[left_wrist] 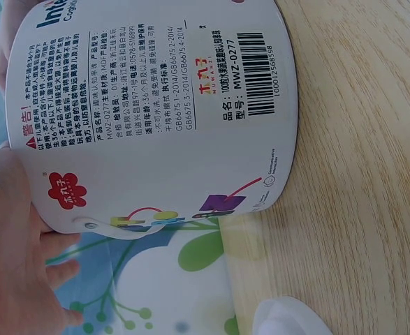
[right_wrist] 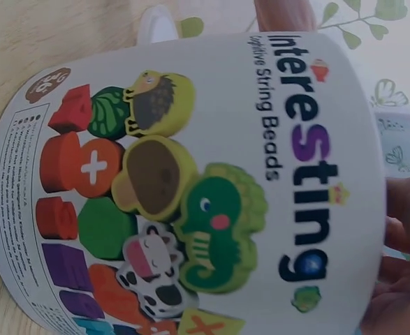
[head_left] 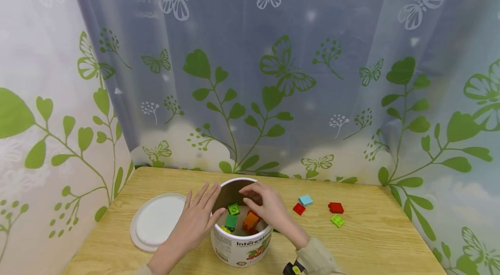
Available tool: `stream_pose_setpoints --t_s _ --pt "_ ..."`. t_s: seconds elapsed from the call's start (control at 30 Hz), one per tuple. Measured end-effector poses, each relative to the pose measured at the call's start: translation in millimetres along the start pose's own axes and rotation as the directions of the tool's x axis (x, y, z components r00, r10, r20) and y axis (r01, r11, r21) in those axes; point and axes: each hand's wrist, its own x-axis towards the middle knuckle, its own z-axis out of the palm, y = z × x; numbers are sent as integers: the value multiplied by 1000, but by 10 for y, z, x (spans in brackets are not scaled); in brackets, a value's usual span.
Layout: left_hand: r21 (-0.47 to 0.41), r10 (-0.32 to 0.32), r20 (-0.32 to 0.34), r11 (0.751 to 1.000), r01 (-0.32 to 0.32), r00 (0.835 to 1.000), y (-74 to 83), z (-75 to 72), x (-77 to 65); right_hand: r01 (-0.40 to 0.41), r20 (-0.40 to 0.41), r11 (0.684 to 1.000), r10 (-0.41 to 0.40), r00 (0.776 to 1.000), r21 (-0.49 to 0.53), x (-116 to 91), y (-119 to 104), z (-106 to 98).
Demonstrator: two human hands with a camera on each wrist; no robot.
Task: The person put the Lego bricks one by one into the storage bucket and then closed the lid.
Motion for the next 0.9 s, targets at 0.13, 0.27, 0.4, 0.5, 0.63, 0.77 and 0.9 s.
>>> stream_pose_setpoints --t_s 0.13,0.27,0.4,0.5,0.63,0.77,0.9 --pt "-5 -1 0 1000 1 1000 5 -6 -3 -3 -59 999 6 998 52 -30 6 -70" --pt "-10 0 -4 1000 0 1000 10 -13 -3 -40 -88 993 50 995 113 -58 18 -146" --pt "-8 -1 -2 1000 1 1000 12 -16 -2 -61 -122 984 82 989 166 -90 51 -215" --pt "-8 -2 1 1000 2 1000 9 -16 -7 -56 -150 981 84 985 184 -121 96 -255" --pt "-5 2 0 1000 -2 1000 8 -16 -6 -51 -171 986 79 982 161 -162 178 -292" --pt "-2 2 -5 1000 -2 1000 6 -11 -8 -53 -185 990 77 980 133 -208 273 -317" --pt "-4 3 -10 1000 -3 1000 -2 2 -10 -55 -220 993 76 972 100 -266 393 -328"
